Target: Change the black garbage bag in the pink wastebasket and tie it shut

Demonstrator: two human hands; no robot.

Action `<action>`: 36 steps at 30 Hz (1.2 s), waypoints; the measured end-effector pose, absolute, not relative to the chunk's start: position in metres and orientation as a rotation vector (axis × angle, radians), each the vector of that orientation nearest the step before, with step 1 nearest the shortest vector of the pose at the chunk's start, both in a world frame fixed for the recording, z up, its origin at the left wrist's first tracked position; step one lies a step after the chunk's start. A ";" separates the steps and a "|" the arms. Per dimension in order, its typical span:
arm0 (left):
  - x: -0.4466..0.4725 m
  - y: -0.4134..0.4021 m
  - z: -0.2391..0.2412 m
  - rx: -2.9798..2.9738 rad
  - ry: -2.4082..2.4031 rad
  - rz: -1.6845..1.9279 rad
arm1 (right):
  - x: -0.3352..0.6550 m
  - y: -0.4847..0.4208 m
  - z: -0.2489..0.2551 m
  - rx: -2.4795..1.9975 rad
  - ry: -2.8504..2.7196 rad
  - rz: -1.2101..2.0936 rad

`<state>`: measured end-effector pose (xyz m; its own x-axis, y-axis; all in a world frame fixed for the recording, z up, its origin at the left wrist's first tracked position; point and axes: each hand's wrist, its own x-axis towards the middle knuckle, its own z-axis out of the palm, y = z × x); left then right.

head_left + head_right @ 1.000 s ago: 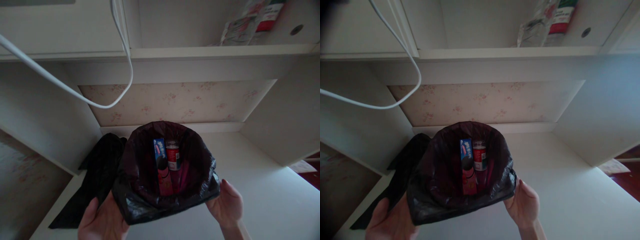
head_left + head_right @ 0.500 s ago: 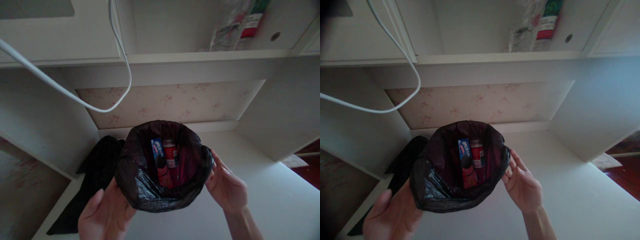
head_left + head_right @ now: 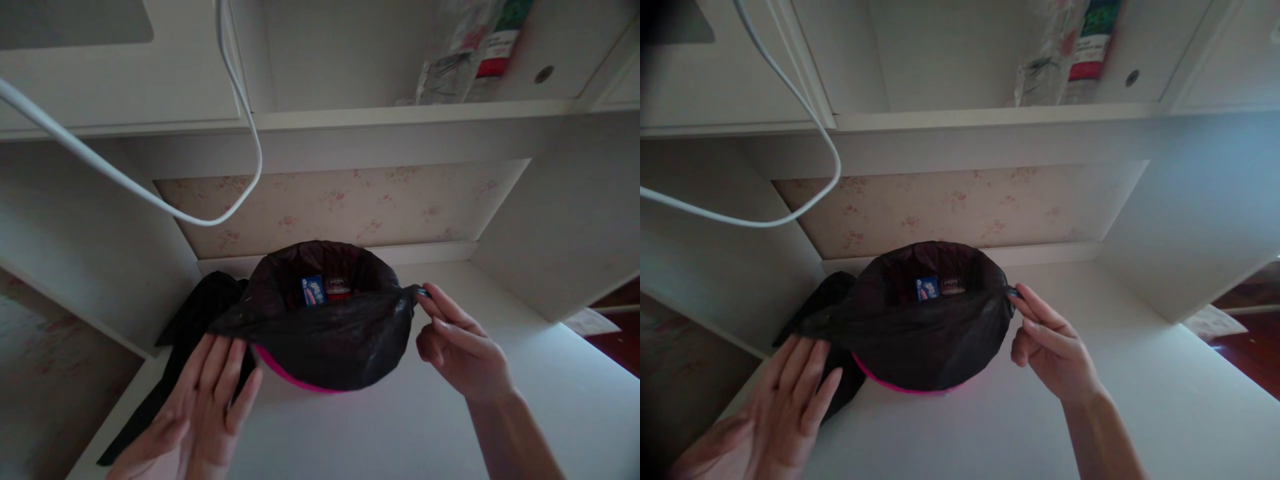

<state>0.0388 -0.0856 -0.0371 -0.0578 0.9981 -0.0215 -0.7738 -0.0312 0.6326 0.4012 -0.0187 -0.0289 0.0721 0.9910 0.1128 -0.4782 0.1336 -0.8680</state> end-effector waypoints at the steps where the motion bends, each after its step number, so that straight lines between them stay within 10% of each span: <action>1: 0.040 -0.082 -0.033 0.511 0.575 1.595 | 0.401 -0.019 -0.025 -0.760 -0.875 1.288; 14: 0.030 0.003 -0.076 0.762 1.152 1.508 | 0.431 0.045 -0.080 -1.008 -0.586 1.520; 36: 0.031 0.090 -0.015 1.010 1.093 1.410 | 0.407 0.088 -0.039 -1.032 -0.984 1.509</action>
